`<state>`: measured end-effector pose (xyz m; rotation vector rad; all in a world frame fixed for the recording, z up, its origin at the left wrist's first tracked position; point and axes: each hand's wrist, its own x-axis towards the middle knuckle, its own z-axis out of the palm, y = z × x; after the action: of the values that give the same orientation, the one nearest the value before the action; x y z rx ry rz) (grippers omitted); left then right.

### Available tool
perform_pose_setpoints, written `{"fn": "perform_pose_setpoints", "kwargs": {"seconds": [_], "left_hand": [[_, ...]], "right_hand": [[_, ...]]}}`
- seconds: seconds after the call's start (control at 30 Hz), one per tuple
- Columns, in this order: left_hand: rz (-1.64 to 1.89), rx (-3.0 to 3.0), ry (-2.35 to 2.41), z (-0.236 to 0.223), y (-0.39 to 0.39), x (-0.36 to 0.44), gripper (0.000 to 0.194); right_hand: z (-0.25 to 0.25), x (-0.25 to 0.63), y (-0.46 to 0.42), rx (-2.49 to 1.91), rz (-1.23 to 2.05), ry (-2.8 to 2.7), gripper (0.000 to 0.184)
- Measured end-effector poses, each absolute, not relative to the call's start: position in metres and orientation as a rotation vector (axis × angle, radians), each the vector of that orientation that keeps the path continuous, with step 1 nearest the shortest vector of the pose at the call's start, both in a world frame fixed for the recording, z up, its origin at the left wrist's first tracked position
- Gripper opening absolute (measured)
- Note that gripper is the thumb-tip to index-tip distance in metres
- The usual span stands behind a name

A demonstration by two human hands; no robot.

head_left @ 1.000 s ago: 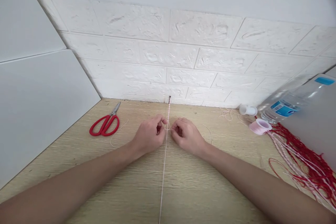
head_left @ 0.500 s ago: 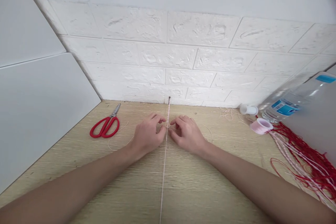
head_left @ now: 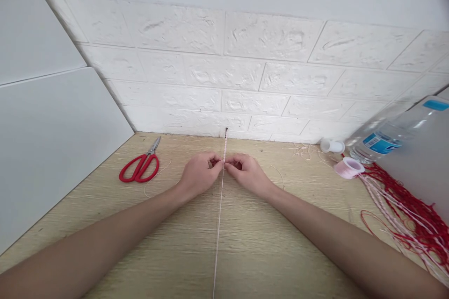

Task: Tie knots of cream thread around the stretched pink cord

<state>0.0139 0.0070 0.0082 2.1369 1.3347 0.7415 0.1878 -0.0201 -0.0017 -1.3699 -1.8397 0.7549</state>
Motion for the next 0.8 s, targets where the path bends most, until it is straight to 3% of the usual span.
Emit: {"fn": "perform_pose_setpoints", "kwargs": {"seconds": [0.8], "left_hand": [[0.770, 2.116, 1.324, 0.0080, 0.0052, 0.0152, 0.024]], "right_hand": [[-0.0045, 0.1866, -0.0215, -1.383, 0.802, -1.739, 0.018]]}}
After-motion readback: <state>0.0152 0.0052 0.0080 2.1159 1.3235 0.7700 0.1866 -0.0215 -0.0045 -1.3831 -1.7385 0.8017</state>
